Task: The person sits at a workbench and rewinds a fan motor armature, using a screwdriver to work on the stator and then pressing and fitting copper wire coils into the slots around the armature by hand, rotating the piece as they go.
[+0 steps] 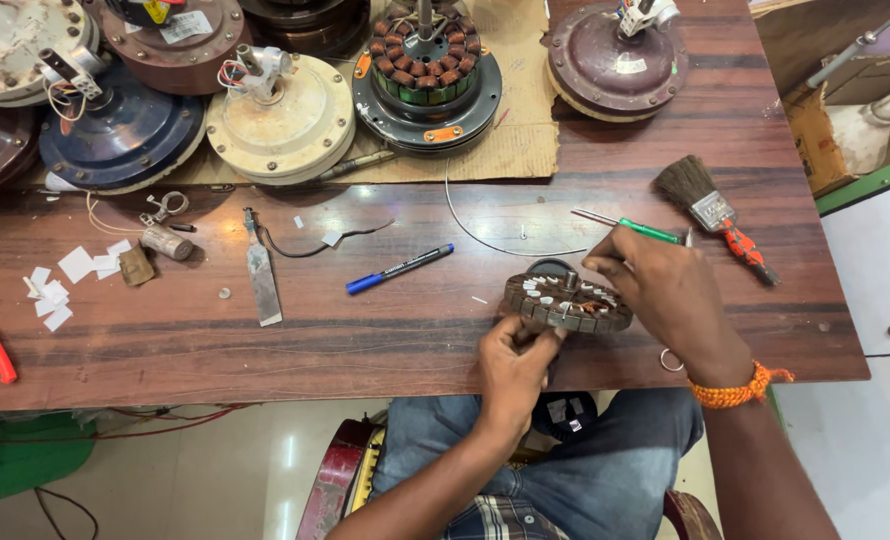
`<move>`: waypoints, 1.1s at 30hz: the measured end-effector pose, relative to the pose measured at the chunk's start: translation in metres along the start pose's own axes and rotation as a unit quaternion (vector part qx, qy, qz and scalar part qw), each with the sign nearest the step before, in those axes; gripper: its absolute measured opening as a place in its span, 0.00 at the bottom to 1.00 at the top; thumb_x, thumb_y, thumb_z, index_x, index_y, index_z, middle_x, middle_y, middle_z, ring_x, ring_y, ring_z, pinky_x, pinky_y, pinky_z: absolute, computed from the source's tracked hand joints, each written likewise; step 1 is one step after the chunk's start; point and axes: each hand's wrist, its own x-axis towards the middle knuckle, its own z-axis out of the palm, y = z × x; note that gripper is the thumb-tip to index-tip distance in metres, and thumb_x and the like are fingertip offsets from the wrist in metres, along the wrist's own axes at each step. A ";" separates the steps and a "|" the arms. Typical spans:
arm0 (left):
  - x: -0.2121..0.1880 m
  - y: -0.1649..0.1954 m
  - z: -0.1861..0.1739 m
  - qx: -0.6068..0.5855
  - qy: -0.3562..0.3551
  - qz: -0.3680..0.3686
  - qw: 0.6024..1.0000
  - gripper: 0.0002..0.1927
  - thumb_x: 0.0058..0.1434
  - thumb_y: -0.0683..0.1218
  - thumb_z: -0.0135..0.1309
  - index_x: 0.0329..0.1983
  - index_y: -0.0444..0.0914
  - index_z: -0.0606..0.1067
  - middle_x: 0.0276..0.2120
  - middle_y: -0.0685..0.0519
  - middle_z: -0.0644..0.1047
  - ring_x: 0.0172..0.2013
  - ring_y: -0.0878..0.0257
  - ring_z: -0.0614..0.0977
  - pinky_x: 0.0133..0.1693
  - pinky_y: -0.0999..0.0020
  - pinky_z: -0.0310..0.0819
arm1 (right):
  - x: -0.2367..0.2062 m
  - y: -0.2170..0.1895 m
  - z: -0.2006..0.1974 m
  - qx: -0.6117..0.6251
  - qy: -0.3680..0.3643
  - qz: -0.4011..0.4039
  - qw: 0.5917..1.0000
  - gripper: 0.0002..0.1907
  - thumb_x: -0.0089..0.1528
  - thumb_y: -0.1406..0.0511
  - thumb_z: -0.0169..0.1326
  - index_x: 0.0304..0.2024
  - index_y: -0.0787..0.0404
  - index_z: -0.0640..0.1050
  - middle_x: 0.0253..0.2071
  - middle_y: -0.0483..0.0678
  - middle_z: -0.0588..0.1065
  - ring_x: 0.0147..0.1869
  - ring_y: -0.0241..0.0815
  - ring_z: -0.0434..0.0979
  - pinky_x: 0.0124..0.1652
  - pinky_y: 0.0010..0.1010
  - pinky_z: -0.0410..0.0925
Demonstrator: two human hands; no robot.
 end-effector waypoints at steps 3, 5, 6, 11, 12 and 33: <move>0.003 0.004 0.004 -0.030 -0.014 -0.014 0.999 0.05 0.59 0.40 0.62 0.33 0.34 0.77 0.23 0.57 0.75 0.18 0.75 0.67 0.20 0.75 0.59 | 0.000 0.013 0.006 -0.019 0.009 0.010 1.000 0.09 0.62 0.61 0.60 0.35 0.60 0.76 0.32 0.50 0.80 0.34 0.52 0.81 0.32 0.42 0.69; -0.002 0.009 0.005 0.021 -0.004 0.001 1.000 0.05 0.59 0.41 0.62 0.33 0.34 0.78 0.25 0.55 0.77 0.19 0.72 0.69 0.21 0.73 0.60 | -0.003 0.020 0.011 -0.024 0.021 0.021 0.999 0.10 0.62 0.60 0.61 0.35 0.60 0.76 0.32 0.50 0.80 0.33 0.53 0.80 0.31 0.43 0.69; -0.005 0.013 0.005 0.049 0.000 0.008 0.999 0.05 0.59 0.41 0.62 0.33 0.34 0.79 0.26 0.54 0.78 0.20 0.71 0.69 0.22 0.72 0.61 | -0.005 0.023 0.014 -0.024 0.033 0.025 0.999 0.11 0.62 0.60 0.61 0.35 0.60 0.76 0.32 0.50 0.80 0.33 0.53 0.80 0.31 0.43 0.69; -0.022 0.056 -0.005 0.380 0.008 0.536 0.754 0.09 0.61 0.45 0.65 0.42 0.41 0.77 0.42 0.54 0.80 0.39 0.59 0.77 0.40 0.62 0.71 | -0.016 0.027 0.020 -0.026 0.067 0.060 0.996 0.11 0.62 0.59 0.61 0.37 0.60 0.77 0.31 0.52 0.80 0.33 0.55 0.80 0.31 0.44 0.68; -0.019 0.068 -0.008 0.414 -0.009 0.612 0.673 0.11 0.59 0.46 0.65 0.44 0.43 0.78 0.46 0.54 0.81 0.43 0.55 0.77 0.43 0.58 0.71 | -0.018 0.027 0.019 -0.026 0.067 0.078 0.994 0.11 0.62 0.59 0.61 0.36 0.60 0.77 0.30 0.52 0.79 0.33 0.55 0.80 0.31 0.44 0.68; 0.039 0.094 -0.018 0.479 -0.219 0.462 0.714 0.23 0.49 0.46 0.71 0.50 0.50 0.83 0.37 0.60 0.83 0.35 0.62 0.78 0.38 0.65 0.77 | -0.091 -0.044 0.032 0.108 0.058 0.088 0.989 0.08 0.59 0.63 0.61 0.32 0.61 0.77 0.26 0.52 0.79 0.26 0.48 0.80 0.26 0.38 0.68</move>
